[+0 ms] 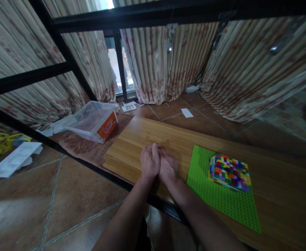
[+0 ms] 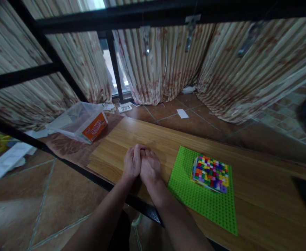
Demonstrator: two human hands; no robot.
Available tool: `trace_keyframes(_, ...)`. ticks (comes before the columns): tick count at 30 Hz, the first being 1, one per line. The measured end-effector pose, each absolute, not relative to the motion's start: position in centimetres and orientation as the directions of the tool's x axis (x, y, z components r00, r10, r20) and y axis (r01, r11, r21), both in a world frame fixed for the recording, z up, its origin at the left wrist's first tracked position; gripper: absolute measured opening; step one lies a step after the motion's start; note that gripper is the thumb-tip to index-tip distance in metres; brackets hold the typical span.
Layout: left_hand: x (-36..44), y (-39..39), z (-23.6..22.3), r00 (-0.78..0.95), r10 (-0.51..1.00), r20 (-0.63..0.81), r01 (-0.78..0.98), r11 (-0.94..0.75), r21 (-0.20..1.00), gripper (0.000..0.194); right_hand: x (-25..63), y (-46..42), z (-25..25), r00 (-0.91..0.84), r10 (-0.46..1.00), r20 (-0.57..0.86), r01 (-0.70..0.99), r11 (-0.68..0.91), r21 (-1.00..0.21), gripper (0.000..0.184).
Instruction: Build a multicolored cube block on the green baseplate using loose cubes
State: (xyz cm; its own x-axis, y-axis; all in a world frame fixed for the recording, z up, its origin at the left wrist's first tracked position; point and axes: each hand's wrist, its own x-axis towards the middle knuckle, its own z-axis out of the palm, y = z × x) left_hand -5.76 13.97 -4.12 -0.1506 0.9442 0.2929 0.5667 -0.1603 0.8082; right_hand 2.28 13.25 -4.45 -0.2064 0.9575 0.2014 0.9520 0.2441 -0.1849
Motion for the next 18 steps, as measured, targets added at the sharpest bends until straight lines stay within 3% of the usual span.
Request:
trace_keyframes(7, -5.69, 14.04, -4.01, -0.178, 0.948, 0.262, 0.538, -0.129, 0.833, 0.054, 2.24, 13.41, -4.59, -0.187, 0.962, 0.201, 0.964, 0.220, -0.152, 0.024)
trace_keyframes(18, -5.35, 13.87, -3.40, -0.223, 0.947, 0.232, 0.541, -0.078, 0.838, 0.059, 2.54, 13.74, -4.50, -0.085, 0.970, 0.228, 0.948, 0.149, -0.282, 0.020)
